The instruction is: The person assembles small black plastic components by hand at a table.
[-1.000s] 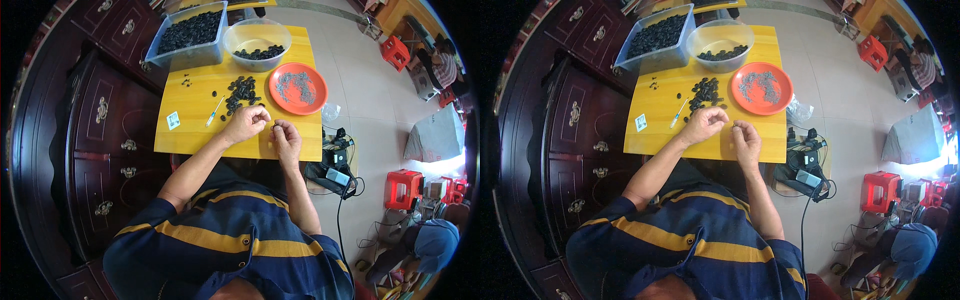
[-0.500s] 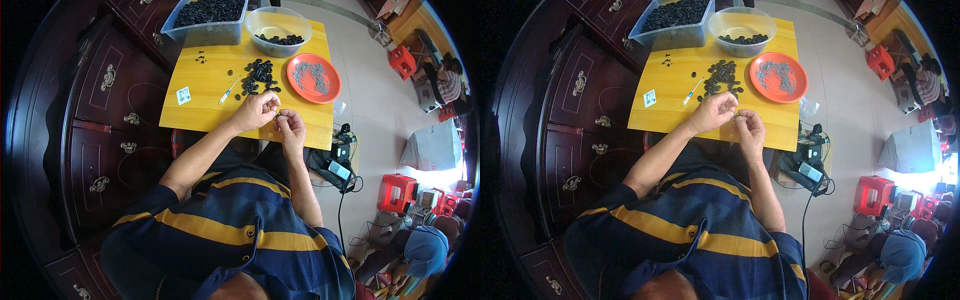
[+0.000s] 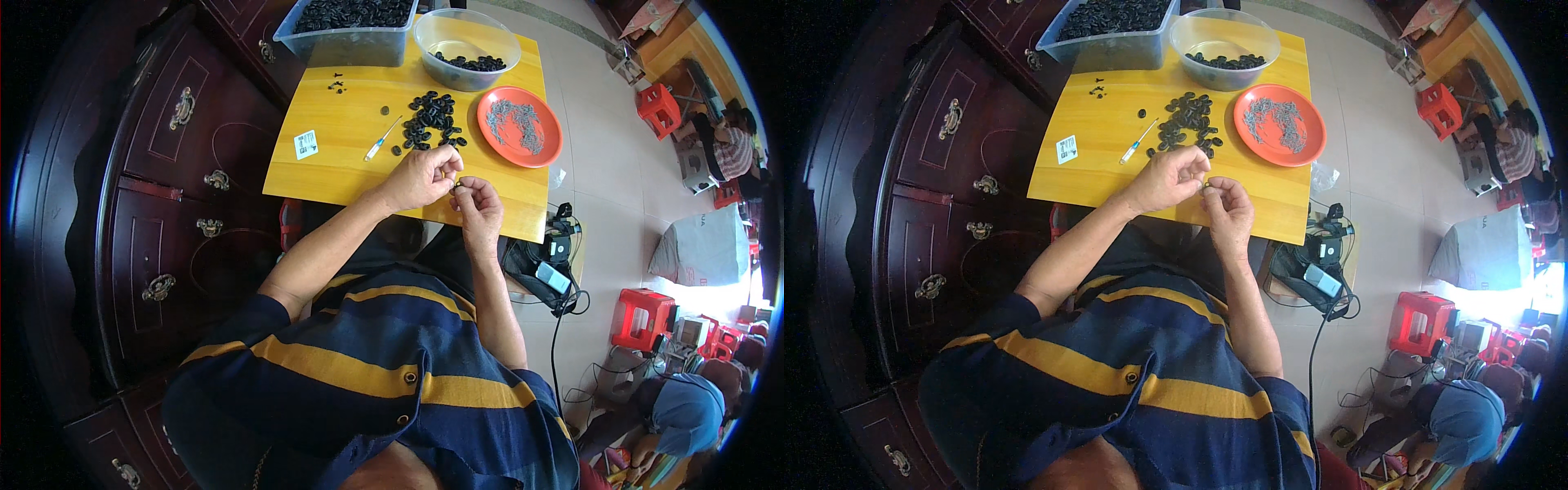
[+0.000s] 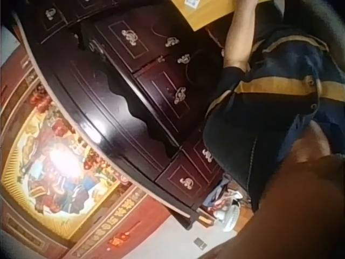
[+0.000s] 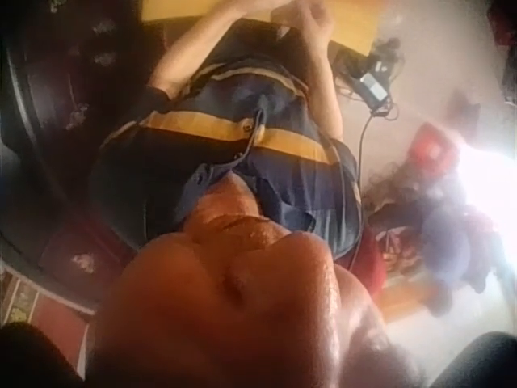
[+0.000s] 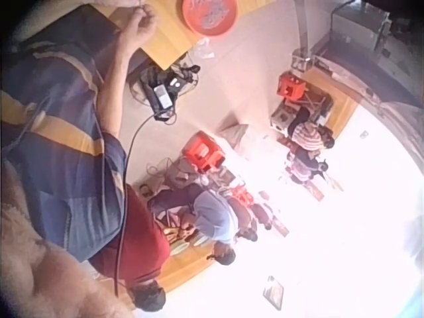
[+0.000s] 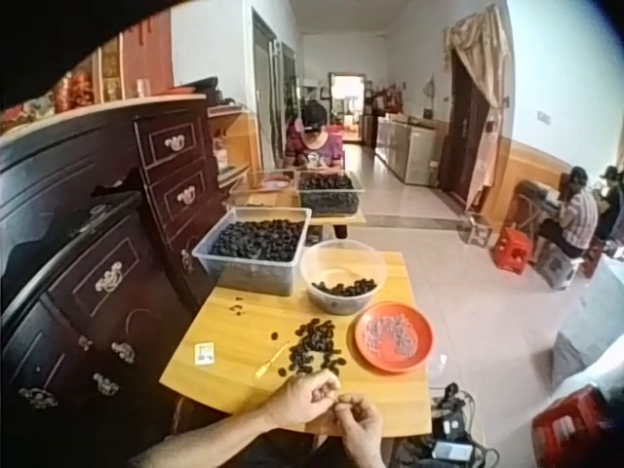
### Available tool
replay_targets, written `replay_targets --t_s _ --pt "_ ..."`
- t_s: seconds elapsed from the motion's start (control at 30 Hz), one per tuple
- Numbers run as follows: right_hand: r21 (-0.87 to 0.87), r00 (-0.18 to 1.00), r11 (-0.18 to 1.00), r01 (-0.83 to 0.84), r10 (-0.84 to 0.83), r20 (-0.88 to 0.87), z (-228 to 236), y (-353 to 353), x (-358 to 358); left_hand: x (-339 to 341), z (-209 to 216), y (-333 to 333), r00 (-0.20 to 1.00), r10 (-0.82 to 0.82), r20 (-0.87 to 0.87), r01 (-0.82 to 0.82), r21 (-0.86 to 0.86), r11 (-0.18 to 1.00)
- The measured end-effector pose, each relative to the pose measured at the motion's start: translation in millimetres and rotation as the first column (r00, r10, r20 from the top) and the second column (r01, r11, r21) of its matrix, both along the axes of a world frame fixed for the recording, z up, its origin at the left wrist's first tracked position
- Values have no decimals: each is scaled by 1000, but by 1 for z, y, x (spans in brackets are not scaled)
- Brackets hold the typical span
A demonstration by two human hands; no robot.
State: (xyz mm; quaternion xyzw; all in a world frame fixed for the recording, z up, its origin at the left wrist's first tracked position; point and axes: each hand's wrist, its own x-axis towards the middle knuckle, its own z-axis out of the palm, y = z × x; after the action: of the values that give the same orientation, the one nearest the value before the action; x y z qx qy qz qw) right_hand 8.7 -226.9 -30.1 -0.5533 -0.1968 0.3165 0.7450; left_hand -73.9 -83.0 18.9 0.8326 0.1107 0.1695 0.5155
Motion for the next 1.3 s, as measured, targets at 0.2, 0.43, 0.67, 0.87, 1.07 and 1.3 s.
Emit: replay_targets --t_s 0.2,0.43,0.67,0.87,1.07,1.3 --pt "-25 998 1000 -5 6 67 -9 -2 3 2 3 -3 998 -2 -69 2 -1 1000" --pt "-105 992 994 29 -16 125 -12 -1 4 9 -17 -3 999 19 -40 -22 -80 997" --pt "-11 1000 1000 11 -12 -20 -13 -2 14 18 -13 3 995 -46 -87 30 -176 984" --pt "12 984 998 65 -62 -166 -1 -1 18 23 -6 17 996 -33 -85 19 -157 987" --pt "65 959 993 97 -76 -272 -5 -4 28 36 -7 32 980 84 -183 -17 341 940" --pt "80 935 992 98 -65 -348 -3 -6 32 57 -18 33 987 60 -147 50 649 759"
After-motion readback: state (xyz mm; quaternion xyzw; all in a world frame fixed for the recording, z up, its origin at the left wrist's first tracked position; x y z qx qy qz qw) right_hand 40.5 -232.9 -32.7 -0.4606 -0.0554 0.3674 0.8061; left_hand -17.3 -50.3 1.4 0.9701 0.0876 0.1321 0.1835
